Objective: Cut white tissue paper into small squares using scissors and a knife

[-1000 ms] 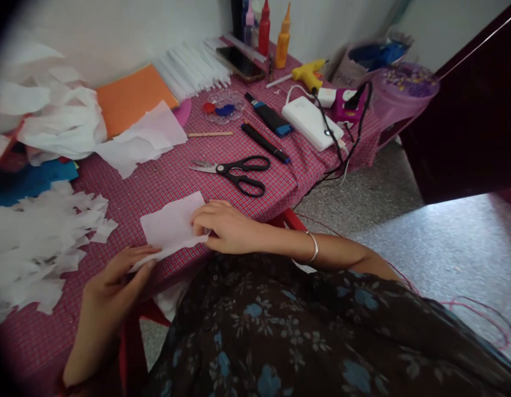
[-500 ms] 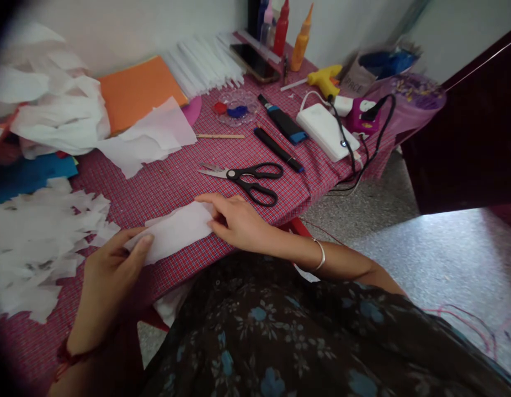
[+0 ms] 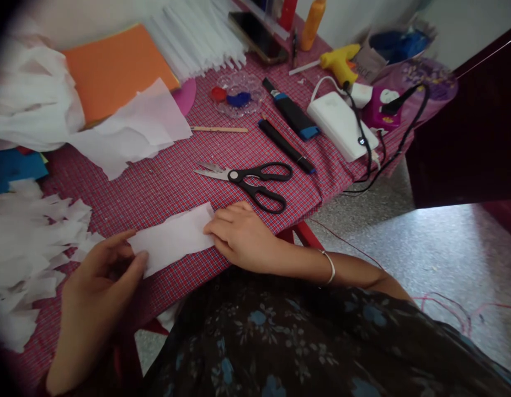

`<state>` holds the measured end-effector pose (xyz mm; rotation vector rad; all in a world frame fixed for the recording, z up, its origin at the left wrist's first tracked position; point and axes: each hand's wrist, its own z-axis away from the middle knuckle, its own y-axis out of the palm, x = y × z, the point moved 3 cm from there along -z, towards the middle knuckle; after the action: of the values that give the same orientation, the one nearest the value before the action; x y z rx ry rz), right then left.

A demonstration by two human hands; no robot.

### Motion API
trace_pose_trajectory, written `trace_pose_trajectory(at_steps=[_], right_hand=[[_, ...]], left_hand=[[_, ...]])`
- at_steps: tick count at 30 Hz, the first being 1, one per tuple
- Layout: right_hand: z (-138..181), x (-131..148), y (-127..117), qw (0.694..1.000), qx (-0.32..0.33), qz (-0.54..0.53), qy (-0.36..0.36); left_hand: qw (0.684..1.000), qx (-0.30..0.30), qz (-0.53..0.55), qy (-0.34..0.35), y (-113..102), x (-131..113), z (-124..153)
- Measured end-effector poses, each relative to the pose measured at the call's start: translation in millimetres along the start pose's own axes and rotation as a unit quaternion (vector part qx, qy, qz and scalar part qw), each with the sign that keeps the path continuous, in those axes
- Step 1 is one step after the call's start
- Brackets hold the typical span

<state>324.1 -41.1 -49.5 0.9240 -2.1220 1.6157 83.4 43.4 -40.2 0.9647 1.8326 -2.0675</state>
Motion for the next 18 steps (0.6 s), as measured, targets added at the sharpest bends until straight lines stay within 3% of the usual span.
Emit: trace_pose_trajectory(at_steps=[15,18], right_hand=[[-2.8,0.5,2.7,0.999,0.008,0.025,0.024],[-3.7,0.8,2.7,0.999,0.012,0.03,0.026]], left_hand=[[0.999,-0.008,-0.047,0.008,3.0,-0.6,-3.1],[0.997,-0.016,-0.064,0.045,2.1,-0.5,-2.6]])
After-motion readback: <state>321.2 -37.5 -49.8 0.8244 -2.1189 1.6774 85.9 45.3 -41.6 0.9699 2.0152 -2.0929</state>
